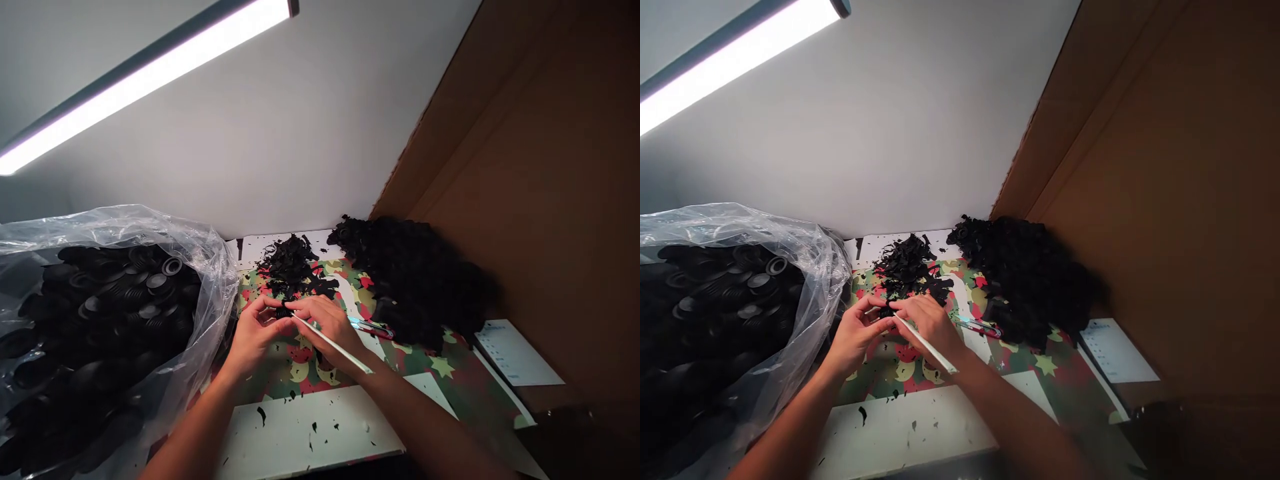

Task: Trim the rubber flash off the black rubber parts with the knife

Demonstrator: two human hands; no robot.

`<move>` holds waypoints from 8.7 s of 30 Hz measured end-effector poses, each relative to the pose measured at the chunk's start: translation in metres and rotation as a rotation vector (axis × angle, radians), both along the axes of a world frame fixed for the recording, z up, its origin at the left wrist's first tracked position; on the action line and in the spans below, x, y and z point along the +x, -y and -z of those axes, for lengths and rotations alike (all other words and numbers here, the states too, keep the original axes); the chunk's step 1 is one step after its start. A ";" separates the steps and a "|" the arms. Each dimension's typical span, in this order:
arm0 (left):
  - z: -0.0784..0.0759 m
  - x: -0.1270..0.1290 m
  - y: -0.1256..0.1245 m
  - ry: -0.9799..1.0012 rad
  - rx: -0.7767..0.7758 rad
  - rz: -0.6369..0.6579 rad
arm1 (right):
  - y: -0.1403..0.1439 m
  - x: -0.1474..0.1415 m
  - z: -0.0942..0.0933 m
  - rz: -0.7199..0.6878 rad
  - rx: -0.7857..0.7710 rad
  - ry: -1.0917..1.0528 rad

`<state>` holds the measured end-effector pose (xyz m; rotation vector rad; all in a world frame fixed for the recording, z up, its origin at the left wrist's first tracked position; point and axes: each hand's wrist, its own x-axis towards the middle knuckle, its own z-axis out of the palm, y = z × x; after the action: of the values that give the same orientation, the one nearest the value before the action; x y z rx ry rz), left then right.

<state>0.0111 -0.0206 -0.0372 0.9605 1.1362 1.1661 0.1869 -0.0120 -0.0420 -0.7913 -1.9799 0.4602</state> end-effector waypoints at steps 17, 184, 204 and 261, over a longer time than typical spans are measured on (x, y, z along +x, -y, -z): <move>0.000 0.006 0.001 0.284 -0.005 0.077 | -0.033 0.012 0.012 0.232 -0.431 -0.148; 0.006 0.001 -0.001 -0.275 0.292 -0.144 | -0.016 0.008 0.002 -0.018 -0.387 -0.189; -0.006 0.002 0.002 -0.178 0.092 0.030 | -0.017 -0.001 0.008 0.112 -0.580 -0.261; 0.001 0.009 0.018 -0.600 0.791 -0.184 | -0.038 -0.008 0.024 0.205 -0.733 -0.491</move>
<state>0.0205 -0.0387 -0.0383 1.9389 1.2534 1.5768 0.1790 0.0256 -0.0660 -1.1756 -1.2426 1.1647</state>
